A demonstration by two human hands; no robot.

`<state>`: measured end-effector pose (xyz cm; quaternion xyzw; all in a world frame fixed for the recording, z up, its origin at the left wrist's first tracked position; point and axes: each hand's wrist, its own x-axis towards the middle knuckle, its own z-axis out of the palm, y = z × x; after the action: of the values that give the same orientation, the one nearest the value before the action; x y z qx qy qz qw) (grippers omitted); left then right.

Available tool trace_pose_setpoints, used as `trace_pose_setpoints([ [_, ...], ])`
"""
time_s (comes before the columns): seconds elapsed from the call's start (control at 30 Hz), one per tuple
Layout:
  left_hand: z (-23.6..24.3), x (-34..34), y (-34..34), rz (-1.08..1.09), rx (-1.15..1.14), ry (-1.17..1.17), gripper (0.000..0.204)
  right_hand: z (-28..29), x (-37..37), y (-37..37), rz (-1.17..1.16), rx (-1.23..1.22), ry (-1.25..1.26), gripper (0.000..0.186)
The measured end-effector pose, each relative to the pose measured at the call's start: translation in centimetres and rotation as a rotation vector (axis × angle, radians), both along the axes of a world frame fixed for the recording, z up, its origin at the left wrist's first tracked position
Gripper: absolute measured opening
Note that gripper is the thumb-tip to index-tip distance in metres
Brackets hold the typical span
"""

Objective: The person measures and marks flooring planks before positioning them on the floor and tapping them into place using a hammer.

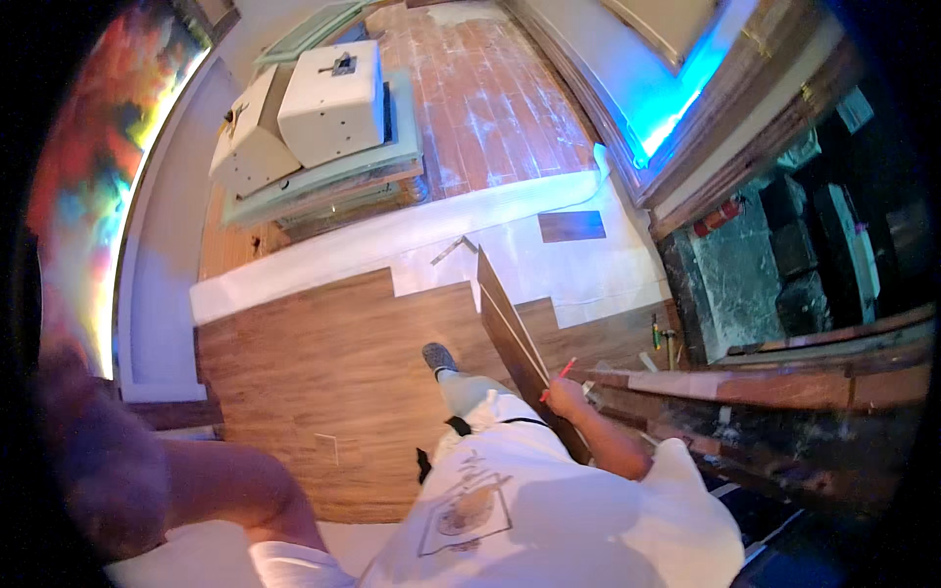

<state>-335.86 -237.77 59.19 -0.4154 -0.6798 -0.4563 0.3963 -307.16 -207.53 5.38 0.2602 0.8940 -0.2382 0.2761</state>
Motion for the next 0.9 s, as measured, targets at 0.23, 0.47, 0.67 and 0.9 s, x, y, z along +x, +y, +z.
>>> trace_pose_setpoints([
  [0.23, 4.7, -11.1, -4.7, -0.263, -0.195, 0.163, 0.033, -1.4, -9.9, -1.4, -0.15, 0.079, 0.059, 0.037],
  [0.47, 2.3, -15.1, -6.6, -0.46, -0.199, -0.038, 0.033, 10.3, -18.9, -2.5, -0.228, 0.076, 0.124, 0.06],
  [0.67, 5.4, -22.6, -9.0, -0.513, -0.335, 0.175, 0.032, 5.6, -11.8, -11.3, -0.388, -0.081, -0.152, 0.062],
  [0.9, -2.9, -27.2, -10.3, -0.635, 0.01, 0.059, 0.032, 2.4, -10.8, -15.8, -0.279, 0.153, -0.164, 0.033],
])
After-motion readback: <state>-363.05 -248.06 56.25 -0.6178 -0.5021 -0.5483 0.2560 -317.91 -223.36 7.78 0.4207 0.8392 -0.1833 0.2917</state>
